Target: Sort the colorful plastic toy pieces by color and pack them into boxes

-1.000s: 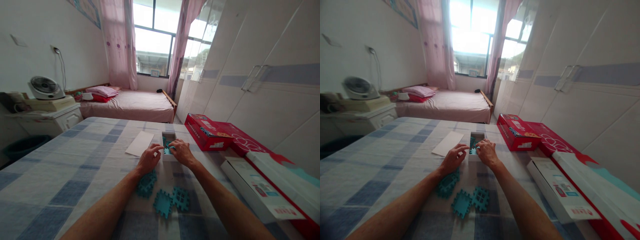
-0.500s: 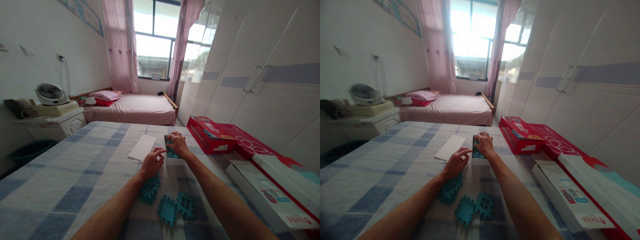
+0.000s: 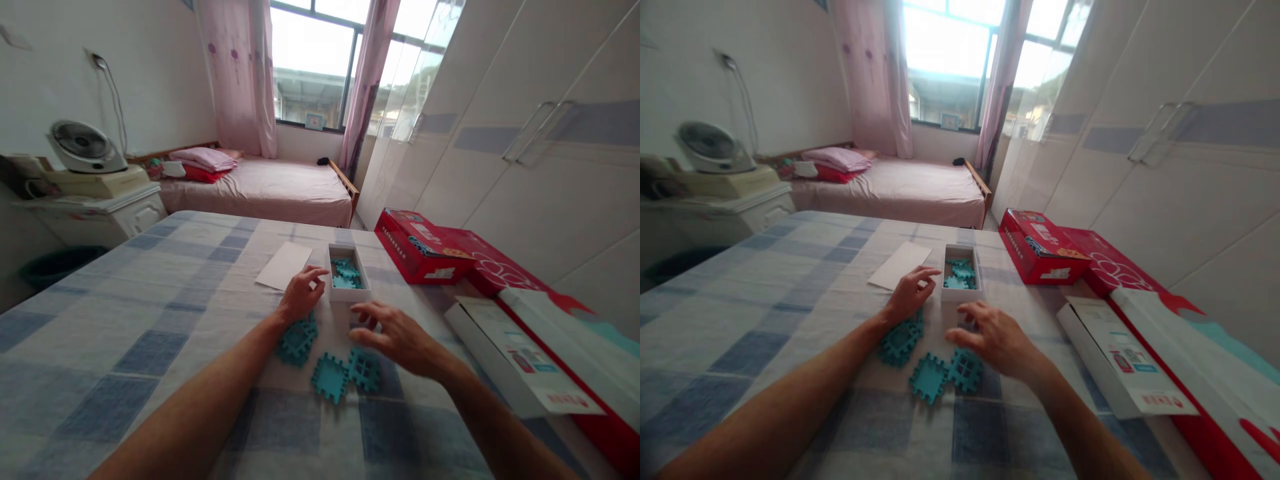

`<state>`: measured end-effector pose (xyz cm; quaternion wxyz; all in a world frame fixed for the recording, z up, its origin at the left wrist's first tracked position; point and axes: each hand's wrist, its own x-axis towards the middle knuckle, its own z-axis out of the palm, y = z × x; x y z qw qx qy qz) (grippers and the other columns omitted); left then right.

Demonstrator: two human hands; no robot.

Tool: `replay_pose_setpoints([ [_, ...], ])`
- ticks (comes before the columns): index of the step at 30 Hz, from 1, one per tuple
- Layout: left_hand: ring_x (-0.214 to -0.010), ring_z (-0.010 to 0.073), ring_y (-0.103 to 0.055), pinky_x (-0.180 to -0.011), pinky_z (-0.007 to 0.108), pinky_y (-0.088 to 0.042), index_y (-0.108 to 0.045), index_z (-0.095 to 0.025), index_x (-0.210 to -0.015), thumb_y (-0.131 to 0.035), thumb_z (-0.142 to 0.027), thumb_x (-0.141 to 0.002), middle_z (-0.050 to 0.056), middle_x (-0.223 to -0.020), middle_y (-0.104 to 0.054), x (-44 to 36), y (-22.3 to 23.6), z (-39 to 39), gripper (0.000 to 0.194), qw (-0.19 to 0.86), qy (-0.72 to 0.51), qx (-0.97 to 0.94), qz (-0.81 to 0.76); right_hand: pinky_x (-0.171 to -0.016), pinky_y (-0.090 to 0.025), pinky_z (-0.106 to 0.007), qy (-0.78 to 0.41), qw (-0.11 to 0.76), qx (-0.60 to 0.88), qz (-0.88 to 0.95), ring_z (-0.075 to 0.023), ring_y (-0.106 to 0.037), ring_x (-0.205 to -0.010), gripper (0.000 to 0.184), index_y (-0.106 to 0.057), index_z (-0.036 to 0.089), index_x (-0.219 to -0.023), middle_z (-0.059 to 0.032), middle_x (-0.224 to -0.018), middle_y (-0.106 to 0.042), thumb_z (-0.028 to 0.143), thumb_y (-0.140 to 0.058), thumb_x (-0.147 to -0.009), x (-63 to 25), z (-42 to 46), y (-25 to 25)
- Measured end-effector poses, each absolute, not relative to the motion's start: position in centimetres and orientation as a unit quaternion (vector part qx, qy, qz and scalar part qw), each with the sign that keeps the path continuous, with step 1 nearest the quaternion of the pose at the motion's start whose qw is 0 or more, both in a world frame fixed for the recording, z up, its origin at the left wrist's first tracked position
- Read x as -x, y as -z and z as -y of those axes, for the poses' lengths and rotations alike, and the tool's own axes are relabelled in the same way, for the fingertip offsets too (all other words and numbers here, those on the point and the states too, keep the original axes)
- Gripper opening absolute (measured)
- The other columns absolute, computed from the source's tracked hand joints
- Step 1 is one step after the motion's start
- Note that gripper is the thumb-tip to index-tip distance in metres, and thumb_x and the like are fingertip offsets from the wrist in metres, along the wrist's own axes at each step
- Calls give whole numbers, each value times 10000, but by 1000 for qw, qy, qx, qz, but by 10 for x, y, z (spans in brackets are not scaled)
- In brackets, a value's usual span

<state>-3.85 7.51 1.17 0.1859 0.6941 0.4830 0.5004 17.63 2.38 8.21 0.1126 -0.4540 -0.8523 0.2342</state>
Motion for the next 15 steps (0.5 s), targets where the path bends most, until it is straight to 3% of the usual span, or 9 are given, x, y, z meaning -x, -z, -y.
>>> replay_pose_setpoints([
  [2,-727,94,-608,-571,177,-503,-657,-173,-998,-500,-114,-752,53,-1016,-623,39,-13,-75,298,203,-514,-677,-487,-736,-415,-294,-219,48,453,863,-193,-575,-855,518,-562,243,-1152,-52,-1064,-582,540,-620,-731,-182,2,-76],
  [5,-726,99,-618,-587,189,-506,-659,-154,-979,-505,-123,-750,57,-994,-632,41,-13,-76,278,215,-523,-658,-497,-751,-401,-306,-165,20,475,864,-216,-548,-892,467,-578,225,-1080,-56,-1037,-566,396,-711,-667,-186,22,-62],
  [8,-716,104,-623,-594,199,-509,-663,-140,-957,-501,-128,-747,58,-957,-641,43,-12,-77,266,223,-530,-643,-506,-749,-397,-295,-177,38,499,847,-194,-532,-858,353,-566,202,-994,-50,-973,-555,294,-682,-674,-186,24,-58],
  [15,-708,107,-625,-591,198,-509,-675,-148,-930,-502,-139,-734,48,-925,-646,44,-10,-80,261,243,-541,-619,-515,-806,-399,-307,-189,94,486,848,-193,-527,-896,349,-526,213,-1036,-55,-1015,-539,346,-616,-726,-163,35,-72],
])
